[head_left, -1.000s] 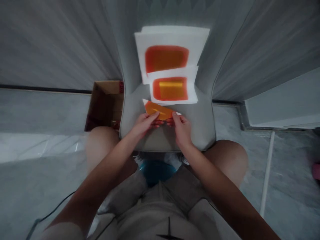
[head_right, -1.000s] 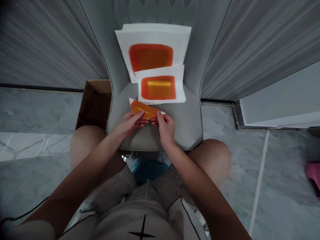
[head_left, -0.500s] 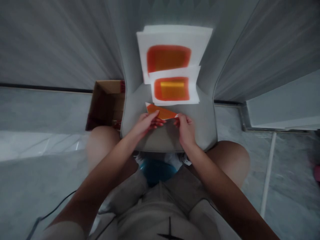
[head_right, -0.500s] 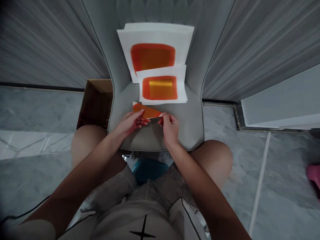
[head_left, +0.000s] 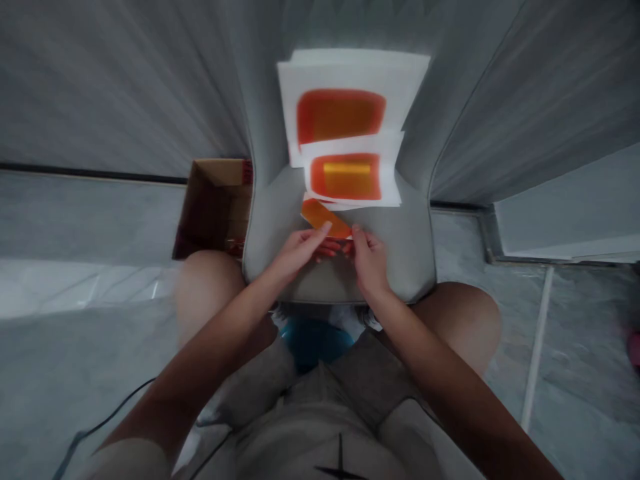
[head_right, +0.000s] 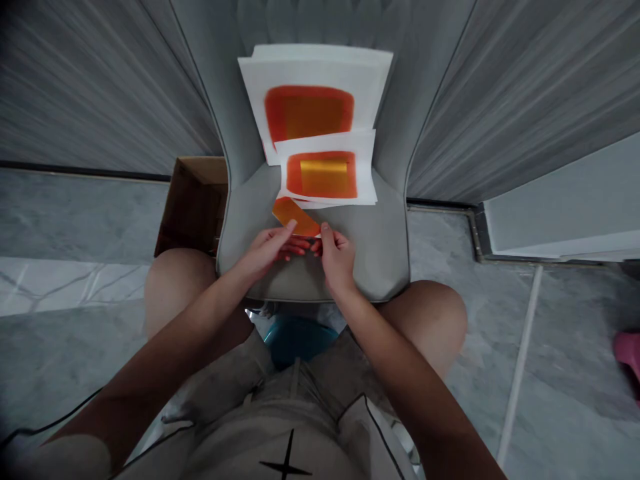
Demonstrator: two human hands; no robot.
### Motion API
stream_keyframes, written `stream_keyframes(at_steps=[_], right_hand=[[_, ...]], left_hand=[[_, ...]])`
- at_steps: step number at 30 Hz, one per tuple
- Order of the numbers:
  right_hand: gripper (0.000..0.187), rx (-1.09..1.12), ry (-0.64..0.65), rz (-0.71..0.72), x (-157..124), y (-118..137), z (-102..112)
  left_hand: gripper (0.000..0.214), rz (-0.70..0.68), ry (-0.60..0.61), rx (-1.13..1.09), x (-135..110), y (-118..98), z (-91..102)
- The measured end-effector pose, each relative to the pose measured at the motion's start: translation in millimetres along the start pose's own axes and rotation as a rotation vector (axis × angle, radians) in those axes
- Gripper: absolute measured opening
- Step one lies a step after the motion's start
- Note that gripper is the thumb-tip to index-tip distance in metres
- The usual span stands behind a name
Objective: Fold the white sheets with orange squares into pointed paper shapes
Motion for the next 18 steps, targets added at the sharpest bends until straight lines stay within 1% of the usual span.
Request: stream_keyframes(at_steps=[2,4,7,10,12,14,18], right_hand=[[0.054,-0.057,0.015,0.057,-2.0,5.1,-5.7],[0.053,-0.099,0.055,0.085,-0.3,8.4,-11.8],[0.048,-0.074,0.14,0.048,6.4,7.3,-18.4],[0.046,-0.023,0.24,-0.008,9.4,5.2,-23.0],[0.046,-0.005,0.282,-0.032,7.8,4.5,-24.2],[0.046,-0.028,0.296,-0.014,4.7,6.2,-24.3],[0.051,-0.164,0.282,0.077,-1.4,9.3,-24.5]], left_hand=[[0.05,-0.053,0.0,0.017,-2.4,-2.9,-2.9],[0.043,-0.07,-0.028,0.006,-2.8,-3.4,-0.3],[0.042,-0.049,-0.047,-0.005,-1.9,-1.7,4.6],[0.042,-0.057,-0.032,-0.001,-2.3,-3.9,5.0],[0.042,-0.067,-0.02,-0.007,-2.9,-5.6,3.8],[0.041,-0.071,-0.026,-0.014,-2.9,-5.9,4.0],[0.044,-0.106,-0.064,0.005,-2.2,-3.7,8.3]])
Point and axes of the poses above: each hand's wrist, its own x-axis towards the middle knuckle, its own z-axis out of the back of the hand, y = z × x, the point moved 9 cm from there along x, towards the middle knuckle, and after that the axes turned 3 degrees about -x, right-handed, at the moved point
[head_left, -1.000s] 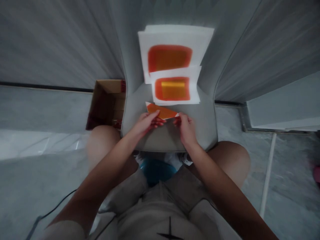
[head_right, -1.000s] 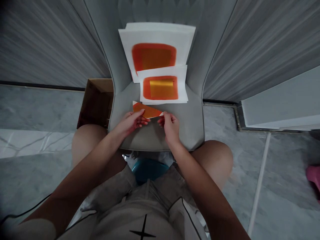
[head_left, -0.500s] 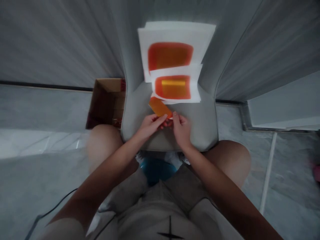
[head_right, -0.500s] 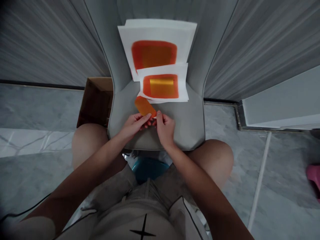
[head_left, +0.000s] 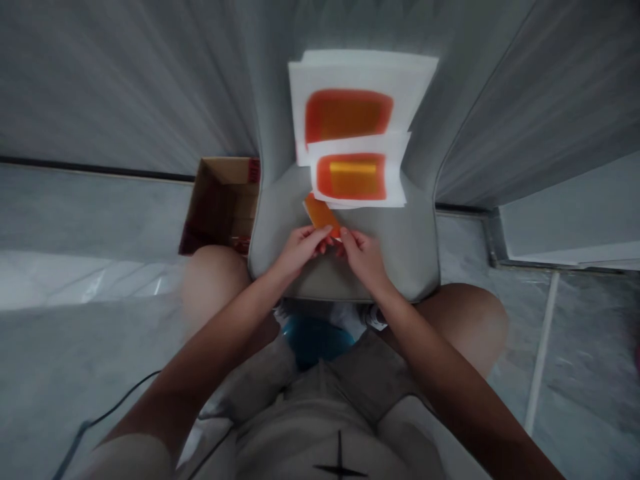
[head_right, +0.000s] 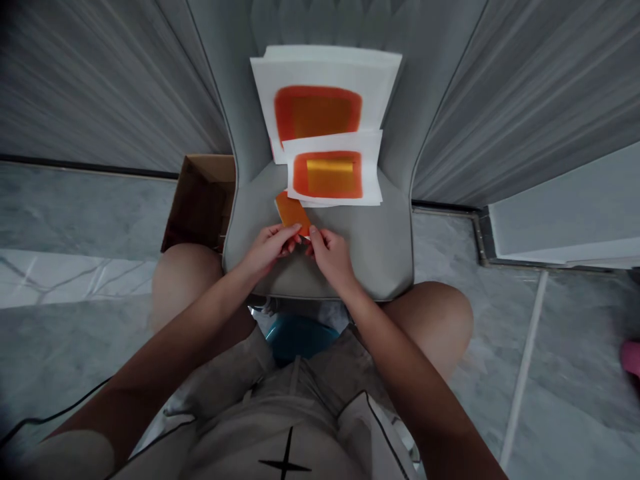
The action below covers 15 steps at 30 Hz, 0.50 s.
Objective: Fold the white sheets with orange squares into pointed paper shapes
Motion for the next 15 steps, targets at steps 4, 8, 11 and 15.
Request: stream_keyframes(at_steps=[4,8,11,15], right_hand=[[0.052,0.033,0.06,-0.045,-8.9,-8.9,-8.8],[0.05,0.113,0.139,-0.08,-28.2,-15.8,-18.2],[0.05,0.111,0.14,-0.076,-44.6,-20.0,-19.7],[0.05,0.208,0.035,-0.053,-57.9,-24.6,-10.3]], left_hand=[[0.048,-0.102,-0.023,0.066,-4.9,3.0,3.5],[0.054,-0.238,-0.047,0.108,-20.0,4.0,6.6],[0.057,-0.247,-0.018,0.116,-32.9,8.9,7.8],[0.058,-0.199,0.065,0.161,-48.0,15.4,10.9]])
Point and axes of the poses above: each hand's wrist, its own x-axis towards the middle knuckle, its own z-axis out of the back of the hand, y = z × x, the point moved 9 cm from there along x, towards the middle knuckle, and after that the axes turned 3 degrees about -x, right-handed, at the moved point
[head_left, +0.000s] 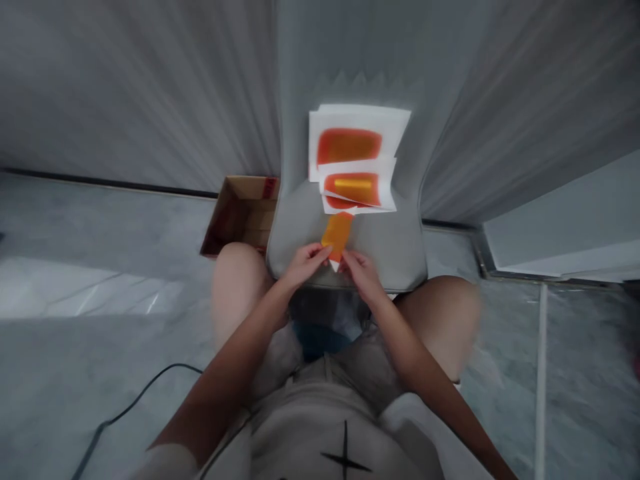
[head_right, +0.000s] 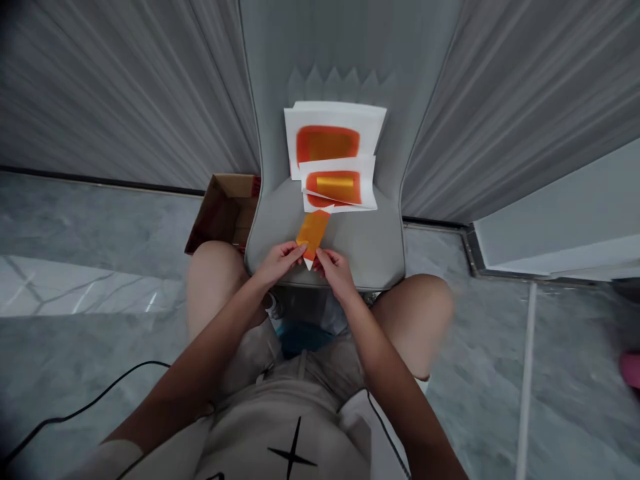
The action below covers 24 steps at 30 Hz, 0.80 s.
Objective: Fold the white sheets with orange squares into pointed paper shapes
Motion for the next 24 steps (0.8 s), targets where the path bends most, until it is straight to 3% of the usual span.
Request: stream_keyframes(at_steps=[6,11,14,19,24], right_hand=[[0.051,0.094,-0.021,-0.014,-5.2,-9.4,4.1],[0.048,0.179,-0.127,0.004,-9.5,-20.7,12.3],[0.046,0.22,-0.177,0.022,-12.8,-25.4,13.3],[0.043,0.201,-0.128,0.006,-12.4,-29.7,4.6],[0.04,0.343,-0.076,-0.066,-5.3,-32.2,16.2]], left_hand=[[0.051,0.101,0.17,0.037,-15.9,6.5,-2.8],[0.055,0.132,0.149,-0.014,-24.5,9.9,-6.1],[0.055,0.188,0.197,0.001,-34.0,17.7,-13.5],[0.054,0.186,0.151,-0.009,-38.1,19.7,-7.4],[0.051,0.101,0.194,0.051,-33.7,14.7,-8.0]])
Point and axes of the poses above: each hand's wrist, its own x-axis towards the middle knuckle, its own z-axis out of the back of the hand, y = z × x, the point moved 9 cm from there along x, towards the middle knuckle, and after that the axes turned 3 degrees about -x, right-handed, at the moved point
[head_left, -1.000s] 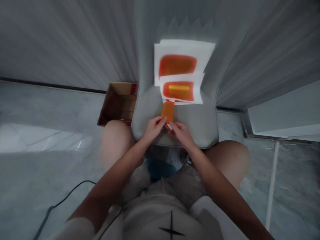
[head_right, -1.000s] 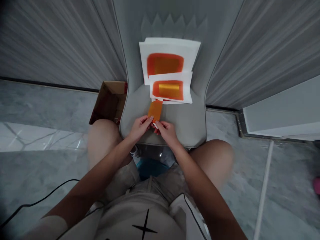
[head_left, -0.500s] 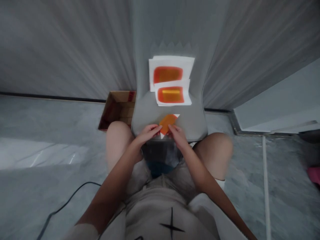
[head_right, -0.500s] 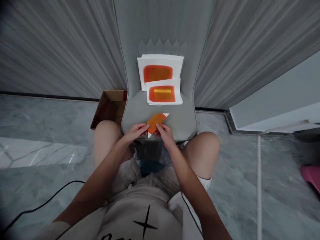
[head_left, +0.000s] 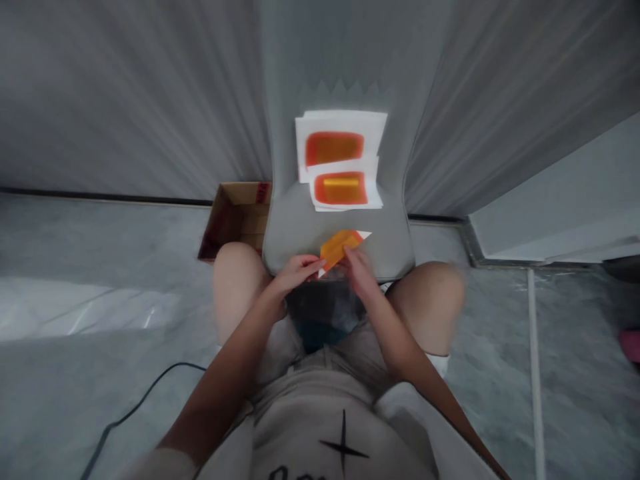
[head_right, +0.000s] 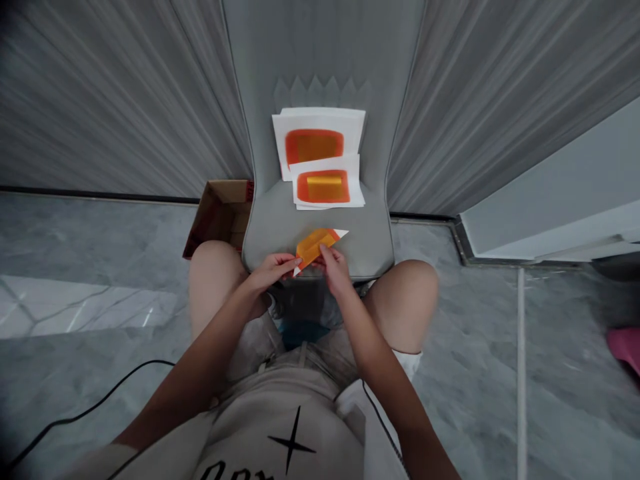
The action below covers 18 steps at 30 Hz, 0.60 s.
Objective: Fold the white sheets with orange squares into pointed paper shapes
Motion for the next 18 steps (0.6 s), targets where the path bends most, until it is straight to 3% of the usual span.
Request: stream_keyframes(at_steps=[7,11,15,18], right_hand=[[0.031,0.024,0.008,-0.094,11.6,2.9,21.7],[0.03,0.1,-0.063,-0.041,16.2,12.1,31.5],[0.035,0.095,-0.041,-0.032,17.6,16.2,32.2],[0.032,0.084,-0.061,-0.022,17.0,16.3,32.8]], left_hand=[[0.051,-0.012,-0.054,0.003,6.3,3.4,3.6],[0.053,0.002,-0.061,-0.015,5.5,1.3,6.1],[0.051,0.017,0.011,-0.064,0.3,-0.7,4.3],[0.049,0.042,-0.021,-0.128,-0.4,1.7,8.9]])
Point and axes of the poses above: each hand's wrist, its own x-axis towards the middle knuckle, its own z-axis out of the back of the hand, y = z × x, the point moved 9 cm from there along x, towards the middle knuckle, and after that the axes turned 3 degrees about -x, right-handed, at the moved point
